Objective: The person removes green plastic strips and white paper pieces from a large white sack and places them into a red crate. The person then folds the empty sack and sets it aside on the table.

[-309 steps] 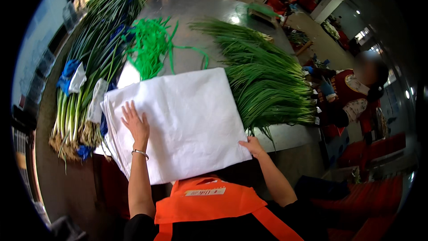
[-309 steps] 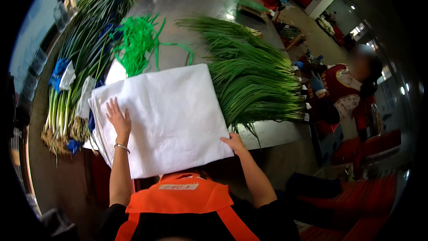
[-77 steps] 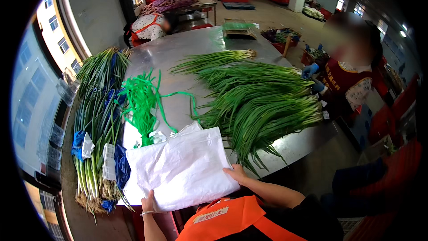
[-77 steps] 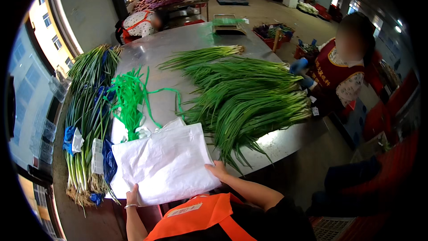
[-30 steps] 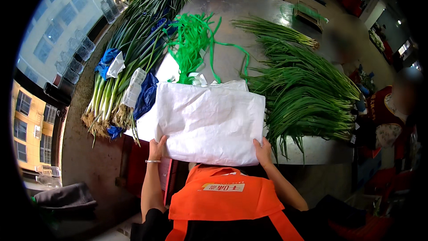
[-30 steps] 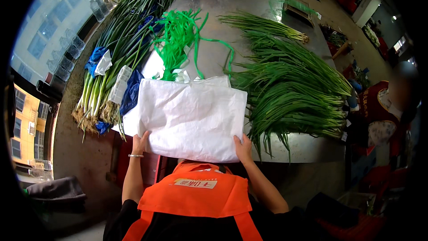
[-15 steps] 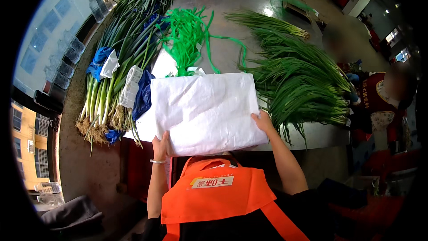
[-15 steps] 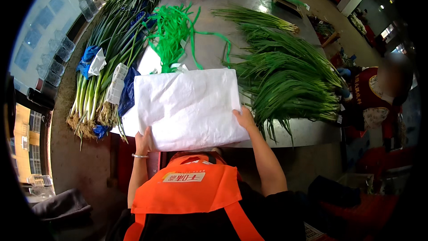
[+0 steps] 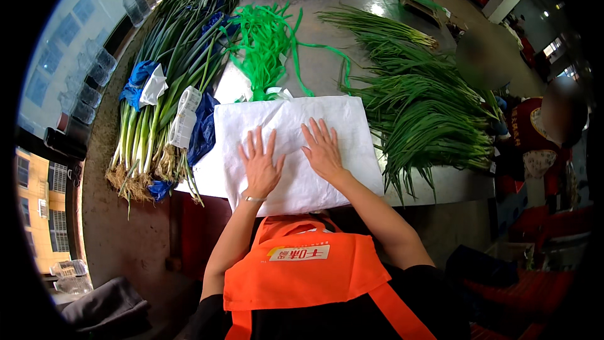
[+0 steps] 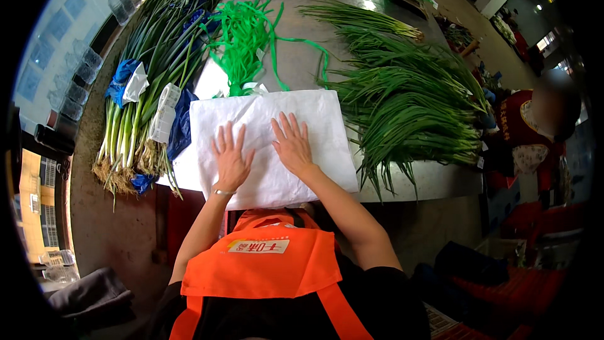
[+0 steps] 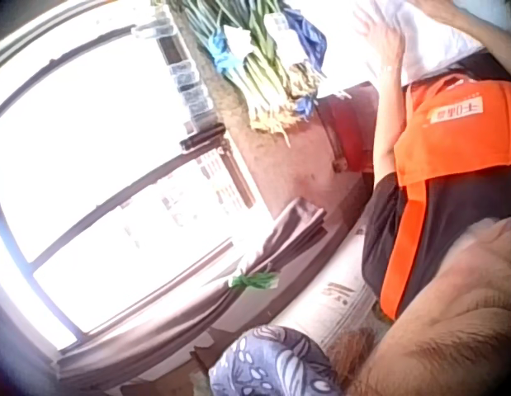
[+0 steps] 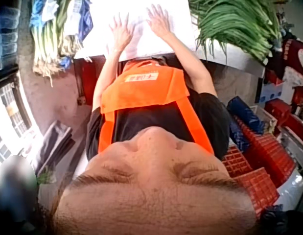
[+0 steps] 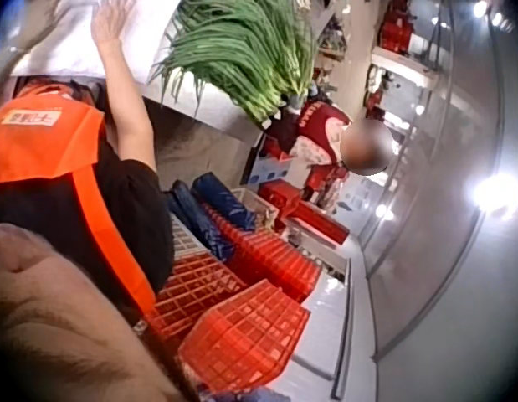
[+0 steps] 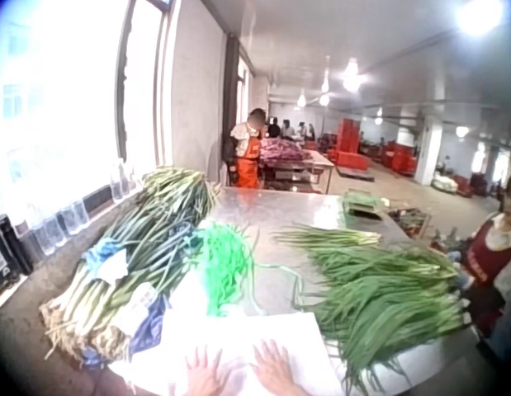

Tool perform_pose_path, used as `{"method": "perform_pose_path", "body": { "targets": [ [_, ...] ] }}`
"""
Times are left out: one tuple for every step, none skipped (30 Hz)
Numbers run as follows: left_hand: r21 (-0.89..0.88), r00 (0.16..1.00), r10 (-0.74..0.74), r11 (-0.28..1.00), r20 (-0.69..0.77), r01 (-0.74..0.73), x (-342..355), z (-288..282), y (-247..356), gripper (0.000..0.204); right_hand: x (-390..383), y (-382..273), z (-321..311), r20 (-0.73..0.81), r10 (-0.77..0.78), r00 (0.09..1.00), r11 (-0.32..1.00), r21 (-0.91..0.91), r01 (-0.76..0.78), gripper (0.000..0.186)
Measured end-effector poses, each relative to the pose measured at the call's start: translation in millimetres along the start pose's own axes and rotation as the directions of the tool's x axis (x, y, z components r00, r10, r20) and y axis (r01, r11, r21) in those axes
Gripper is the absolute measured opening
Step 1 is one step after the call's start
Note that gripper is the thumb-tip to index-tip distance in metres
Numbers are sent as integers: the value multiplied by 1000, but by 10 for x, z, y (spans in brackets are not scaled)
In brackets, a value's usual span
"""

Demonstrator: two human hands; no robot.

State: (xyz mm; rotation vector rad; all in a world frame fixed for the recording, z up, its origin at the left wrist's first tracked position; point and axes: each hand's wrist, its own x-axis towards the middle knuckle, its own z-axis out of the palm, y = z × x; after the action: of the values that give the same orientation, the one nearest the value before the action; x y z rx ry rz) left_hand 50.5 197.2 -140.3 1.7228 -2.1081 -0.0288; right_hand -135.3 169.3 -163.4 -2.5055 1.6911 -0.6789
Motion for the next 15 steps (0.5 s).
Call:
{"method": "perform_pose_path", "body": {
  "targets": [
    [29, 1000, 16, 999, 22, -17, 119, 87, 71, 62, 56, 27, 164, -8, 16, 1000, 1000, -9, -16, 57],
    [62, 999, 25, 998, 44, -28, 204, 177, 71, 61, 112, 61, 303, -15, 27, 1000, 1000, -13, -27, 56],
    [82, 998, 10, 997, 64, -16, 228, 289, 17, 61, 134, 65, 383, 31, 67, 997, 998, -15, -67, 56],
    [101, 997, -5, 995, 82, -3, 247, 434, -46, 61, 145, 67, 455, 76, 107, 991, 994, -18, -106, 55],
    [117, 994, -15, 993, 106, 2, 269, 596, -100, 61, 139, 91, 534, 122, 153, 981, 988, -27, -151, 55],
    [142, 988, -21, 990, 152, -1, 243, 667, -143, 62, 111, 119, 623, 127, 153, 980, 988, -34, -150, 55],
    [132, 986, -37, 991, 163, 15, 206, 738, -168, 62, 64, 138, 705, 132, 152, 979, 988, -41, -148, 55],
    [120, 982, -51, 992, 180, 30, 174, 784, -174, 63, 34, 130, 755, 142, 157, 977, 987, -48, -151, 55],
    [109, 978, -66, 993, 198, 45, 152, 828, -176, 63, 9, 133, 798, 142, 163, 976, 986, -64, -155, 55],
    [112, 973, -80, 992, 216, 56, 134, 871, -176, 64, -22, 140, 832, 142, 169, 975, 984, -80, -159, 55],
    [112, 971, -81, 992, 223, 57, 145, 870, -174, 64, -20, 134, 833, 135, 175, 975, 982, -97, -162, 55],
    [112, 970, -82, 992, 230, 58, 146, 863, -174, 64, -4, 136, 849, 129, 169, 977, 982, -104, -156, 55],
    [111, 968, -84, 992, 238, 58, 132, 866, -190, 64, 22, 139, 867, 124, 163, 979, 983, -110, -150, 56],
    [106, 964, -87, 992, 249, 62, 110, 903, -208, 64, -28, 134, 881, 126, 165, 978, 981, -120, -150, 56],
    [102, 964, -88, 993, 251, 64, 148, 908, -228, 63, -50, 139, 895, 131, 158, 979, 984, -102, -145, 56]
  ]
}}
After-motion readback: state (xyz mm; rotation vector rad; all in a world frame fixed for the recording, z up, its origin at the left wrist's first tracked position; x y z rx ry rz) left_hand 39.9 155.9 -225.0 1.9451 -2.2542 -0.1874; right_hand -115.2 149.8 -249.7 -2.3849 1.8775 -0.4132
